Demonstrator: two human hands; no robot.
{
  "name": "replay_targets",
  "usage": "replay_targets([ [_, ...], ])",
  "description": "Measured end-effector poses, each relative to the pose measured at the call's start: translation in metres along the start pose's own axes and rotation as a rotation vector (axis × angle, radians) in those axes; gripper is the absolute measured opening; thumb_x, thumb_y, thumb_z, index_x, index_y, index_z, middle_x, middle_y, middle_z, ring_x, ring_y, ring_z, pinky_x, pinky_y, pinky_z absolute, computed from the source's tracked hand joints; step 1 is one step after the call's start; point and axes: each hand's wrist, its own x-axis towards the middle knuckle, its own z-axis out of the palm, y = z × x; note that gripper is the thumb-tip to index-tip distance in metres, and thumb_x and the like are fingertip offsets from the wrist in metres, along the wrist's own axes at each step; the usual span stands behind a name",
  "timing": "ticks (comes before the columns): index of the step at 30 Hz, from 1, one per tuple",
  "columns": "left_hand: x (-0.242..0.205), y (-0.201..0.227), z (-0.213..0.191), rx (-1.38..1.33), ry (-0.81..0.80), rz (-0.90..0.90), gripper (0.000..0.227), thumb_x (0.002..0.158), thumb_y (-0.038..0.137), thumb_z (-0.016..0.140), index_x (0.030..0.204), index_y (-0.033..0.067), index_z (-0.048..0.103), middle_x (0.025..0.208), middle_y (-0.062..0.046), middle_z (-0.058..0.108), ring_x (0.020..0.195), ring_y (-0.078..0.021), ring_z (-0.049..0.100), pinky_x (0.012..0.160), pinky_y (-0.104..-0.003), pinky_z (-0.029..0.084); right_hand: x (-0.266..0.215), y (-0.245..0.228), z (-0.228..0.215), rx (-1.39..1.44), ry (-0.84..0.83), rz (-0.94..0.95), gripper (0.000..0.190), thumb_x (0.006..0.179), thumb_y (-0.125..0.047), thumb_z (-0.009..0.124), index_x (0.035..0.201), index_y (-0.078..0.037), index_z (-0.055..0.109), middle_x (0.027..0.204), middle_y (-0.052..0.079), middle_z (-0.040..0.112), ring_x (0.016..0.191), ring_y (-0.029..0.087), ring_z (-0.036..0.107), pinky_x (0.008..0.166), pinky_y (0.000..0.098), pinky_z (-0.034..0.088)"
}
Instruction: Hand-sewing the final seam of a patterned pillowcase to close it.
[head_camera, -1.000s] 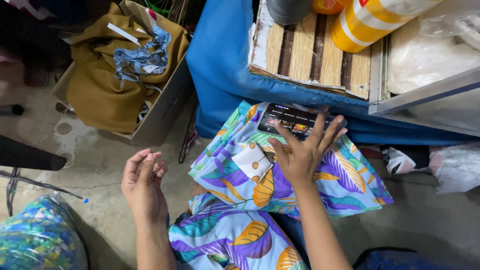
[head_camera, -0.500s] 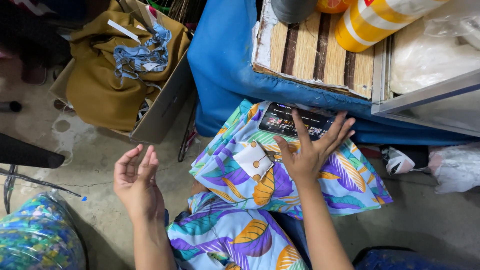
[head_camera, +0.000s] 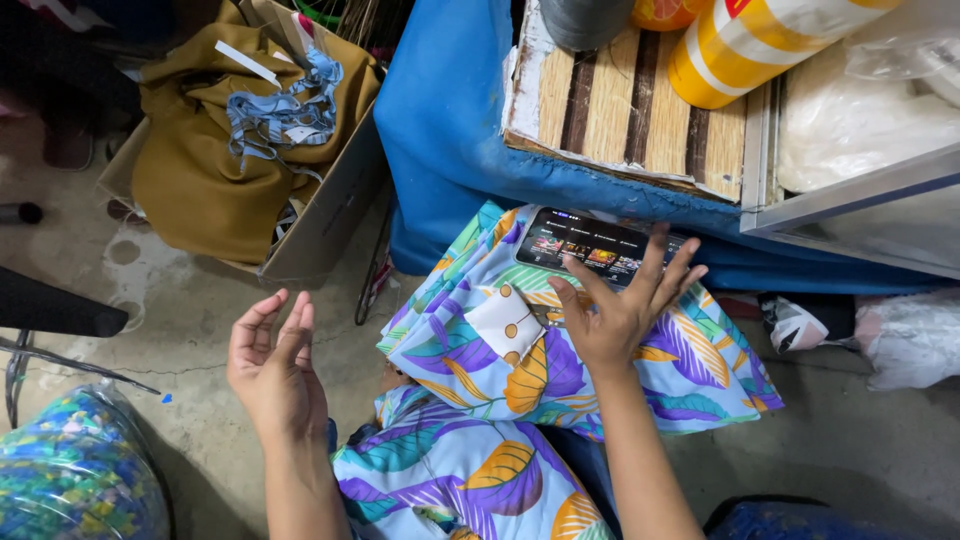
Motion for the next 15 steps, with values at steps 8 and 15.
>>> replay_targets([
  [8,-0.0014,0.0032,0.0023,0.027,0.033,-0.054,0.023,0.081,-0.004,0.057,0.101,0.0066,0.059,0.107,-0.007,0.063,0.087,-0.0123,0.064,0.077,-0.022,0.057,0.0045,-0.0058,-0.0020,-0.008,-0.033,0.055,0.054,0.088,-0.062,0.055,0.130,-0.029,0.062,0.153,0.022,0.006,0.144,0.037,-0.009,0.119,0.0637,0.005],
  [15,0.0013,0.0030,-0.0002,0.022,0.053,-0.079,0.021,0.082,0.000,0.061,0.100,0.0104,0.061,0.102,-0.002,0.065,0.084,-0.0104,0.064,0.075,-0.022,0.055,0.0029,0.0034,-0.0025,-0.030,0.075,0.057,0.051,0.090,-0.058,0.055,0.126,-0.023,0.065,0.154,0.015,0.009,0.145,0.036,-0.002,0.119,0.0646,0.009],
])
